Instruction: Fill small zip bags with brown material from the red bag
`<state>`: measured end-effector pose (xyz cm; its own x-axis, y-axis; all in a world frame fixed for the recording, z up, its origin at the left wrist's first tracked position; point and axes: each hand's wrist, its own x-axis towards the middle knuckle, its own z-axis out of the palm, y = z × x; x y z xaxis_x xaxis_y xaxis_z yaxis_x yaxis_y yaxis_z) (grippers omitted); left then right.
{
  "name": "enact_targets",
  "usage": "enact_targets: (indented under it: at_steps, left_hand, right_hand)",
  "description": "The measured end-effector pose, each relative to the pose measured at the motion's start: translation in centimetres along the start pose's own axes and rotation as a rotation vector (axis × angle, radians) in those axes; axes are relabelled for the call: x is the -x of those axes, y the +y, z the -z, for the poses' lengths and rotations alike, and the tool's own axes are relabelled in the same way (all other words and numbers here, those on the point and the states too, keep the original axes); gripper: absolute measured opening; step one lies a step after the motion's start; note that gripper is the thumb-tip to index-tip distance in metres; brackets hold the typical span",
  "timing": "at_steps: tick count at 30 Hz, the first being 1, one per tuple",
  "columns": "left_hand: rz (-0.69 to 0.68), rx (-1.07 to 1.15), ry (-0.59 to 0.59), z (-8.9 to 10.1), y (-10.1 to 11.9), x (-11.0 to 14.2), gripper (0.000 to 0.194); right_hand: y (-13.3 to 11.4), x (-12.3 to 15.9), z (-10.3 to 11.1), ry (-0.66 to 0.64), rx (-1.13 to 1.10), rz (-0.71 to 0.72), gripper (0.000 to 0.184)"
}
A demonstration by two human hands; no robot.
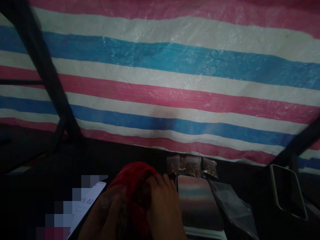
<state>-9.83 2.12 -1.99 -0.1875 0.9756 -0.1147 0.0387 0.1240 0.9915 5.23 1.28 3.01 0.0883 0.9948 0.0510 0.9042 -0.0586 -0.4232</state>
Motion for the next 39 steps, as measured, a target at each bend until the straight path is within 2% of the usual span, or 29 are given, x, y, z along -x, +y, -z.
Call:
enact_targets:
  at_steps: [3,7,9,13,16,19,22,27,29,31,36,39]
  left_hand:
    - [0.046,0.017,-0.060,0.4,0.9,-0.9,0.046]
    - [0.139,0.119,-0.074,-0.1,0.7,-0.9,0.046]
    - [0.144,0.155,-0.054,-0.4,0.6,-0.8,0.044]
    - [0.169,0.183,-0.051,-0.1,0.9,-1.0,0.046]
    - [0.214,0.152,-0.093,0.3,1.1,-1.3,0.053]
    - [0.162,0.111,-0.083,0.6,0.8,-1.5,0.059]
    - [0.032,0.066,-0.063,0.6,0.2,-1.8,0.063]
    - [-0.127,-0.038,-0.112,-0.5,-1.3,-1.5,0.060]
    - [-0.197,-0.024,-0.102,-1.2,-2.0,-1.2,0.054]
    - [-0.267,-0.018,-0.100,-2.0,-2.7,-0.9,0.049]
    - [-0.354,-0.039,-0.122,-2.6,-3.5,-1.0,0.040]
    - [-0.362,-0.006,-0.150,-2.5,-3.1,-1.0,0.040]
  right_hand:
    - [-0.2,-0.2,-0.4,0.004,-0.010,0.011,0.054]
    - [-0.2,-0.1,-0.7,0.034,0.005,0.010,0.050]
    - [-0.2,-0.1,-0.9,0.037,-0.006,0.016,0.048]
    - [-0.3,-0.2,-1.1,0.005,-0.070,0.069,0.046]
    - [-0.1,-0.2,-1.4,0.040,-0.179,0.057,0.045]
    - [0.9,-0.4,-1.6,0.084,-0.375,-0.009,0.044]
    - [2.2,-0.6,-1.4,0.063,-0.600,-0.062,0.041]
    - [2.9,-0.4,0.5,-0.002,-0.904,0.039,0.034]
    - [2.4,0.0,1.3,-0.002,-0.881,0.038,0.033]
    - [1.6,0.3,1.9,0.034,-0.756,0.083,0.036]
    - [0.1,0.6,1.9,0.169,-0.365,0.448,0.050]
    - [-0.2,0.7,1.9,0.215,-0.289,0.500,0.052]
